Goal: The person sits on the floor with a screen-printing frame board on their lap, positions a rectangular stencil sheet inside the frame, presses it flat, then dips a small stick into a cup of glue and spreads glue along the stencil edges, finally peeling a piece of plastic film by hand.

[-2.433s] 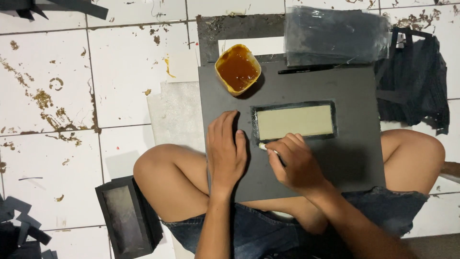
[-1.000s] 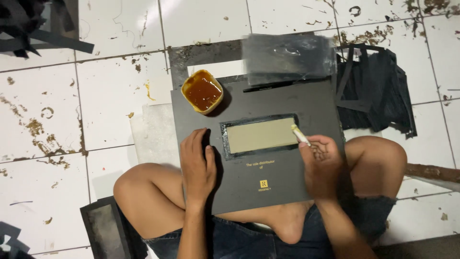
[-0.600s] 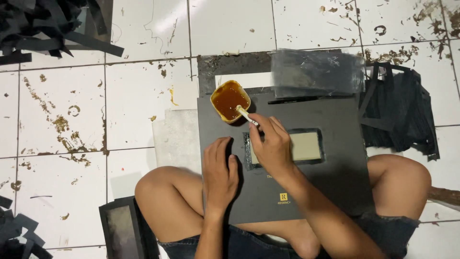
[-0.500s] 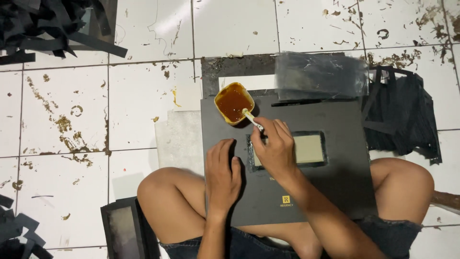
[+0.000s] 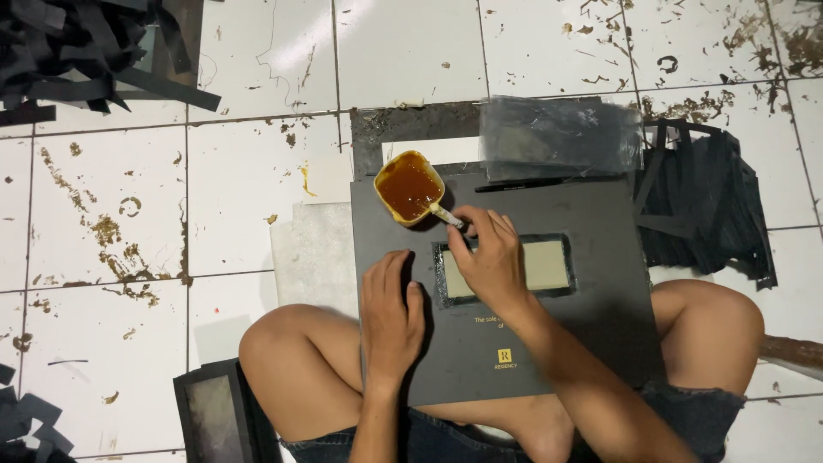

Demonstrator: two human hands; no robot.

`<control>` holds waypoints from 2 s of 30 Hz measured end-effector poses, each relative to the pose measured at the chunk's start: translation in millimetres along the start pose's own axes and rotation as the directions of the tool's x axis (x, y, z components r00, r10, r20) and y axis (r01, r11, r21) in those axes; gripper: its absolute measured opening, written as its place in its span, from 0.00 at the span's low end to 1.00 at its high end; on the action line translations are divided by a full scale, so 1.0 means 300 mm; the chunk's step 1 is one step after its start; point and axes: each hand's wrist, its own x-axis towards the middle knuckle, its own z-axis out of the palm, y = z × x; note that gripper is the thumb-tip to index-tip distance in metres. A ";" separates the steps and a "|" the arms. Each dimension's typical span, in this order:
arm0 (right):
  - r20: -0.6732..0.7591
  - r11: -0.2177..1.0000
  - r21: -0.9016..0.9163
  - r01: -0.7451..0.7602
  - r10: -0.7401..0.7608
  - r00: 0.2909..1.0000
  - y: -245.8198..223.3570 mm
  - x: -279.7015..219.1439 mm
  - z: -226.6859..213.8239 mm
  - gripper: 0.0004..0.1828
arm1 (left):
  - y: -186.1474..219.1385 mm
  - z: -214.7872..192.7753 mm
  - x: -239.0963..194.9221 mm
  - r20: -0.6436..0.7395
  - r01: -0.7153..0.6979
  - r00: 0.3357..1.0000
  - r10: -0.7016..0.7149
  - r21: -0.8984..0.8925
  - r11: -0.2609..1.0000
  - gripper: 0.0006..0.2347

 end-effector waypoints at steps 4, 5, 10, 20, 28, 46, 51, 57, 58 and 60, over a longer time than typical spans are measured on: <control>0.011 1.000 0.021 0.003 -0.004 1.000 -0.005 0.019 -0.009 0.10 | 0.002 -0.001 0.000 0.003 0.004 1.000 -0.004 -0.001 1.000 0.16; 0.010 1.000 0.021 0.003 -0.003 1.000 -0.002 0.019 -0.010 0.10 | 0.000 -0.001 0.000 0.003 0.003 1.000 -0.003 -0.001 1.000 0.16; -0.004 0.998 -0.047 0.041 -0.041 0.999 0.044 -0.012 -0.001 0.09 | 0.008 -0.008 0.001 0.043 0.052 0.998 -0.051 -0.008 0.999 0.16; -0.048 0.911 -0.391 0.129 -0.161 0.986 0.270 0.140 -0.168 0.11 | 0.041 -0.017 0.012 0.021 0.072 0.997 -0.072 0.008 0.997 0.16; 0.280 0.889 -0.340 0.307 -0.216 0.935 0.265 0.266 -0.269 0.22 | 0.048 -0.021 0.013 0.035 0.106 0.994 -0.106 0.005 0.994 0.16; 0.177 0.887 -0.269 0.375 -0.337 0.925 0.378 0.289 -0.267 0.09 | 0.051 -0.036 -0.002 -0.027 0.064 0.997 -0.069 -0.144 0.988 0.14; 0.030 0.932 -0.203 0.300 -0.300 0.953 0.388 0.275 -0.254 0.06 | 0.038 -0.055 -0.021 -0.093 0.009 0.995 -0.037 -0.288 0.958 0.10; -0.291 0.996 -0.037 0.081 -0.088 0.953 0.416 0.254 -0.313 0.09 | 0.003 -0.048 -0.044 -0.173 -0.052 0.985 -0.009 -0.345 0.937 0.10; -0.388 1.000 -0.009 -0.013 0.008 0.921 0.398 0.250 -0.345 0.11 | -0.003 -0.047 -0.050 -0.195 -0.064 0.981 -0.008 -0.360 0.931 0.10; -0.429 0.997 0.069 -0.033 0.059 0.902 0.352 0.275 -0.401 0.12 | 0.008 -0.050 -0.049 -0.204 -0.063 0.979 -0.014 -0.365 0.929 0.09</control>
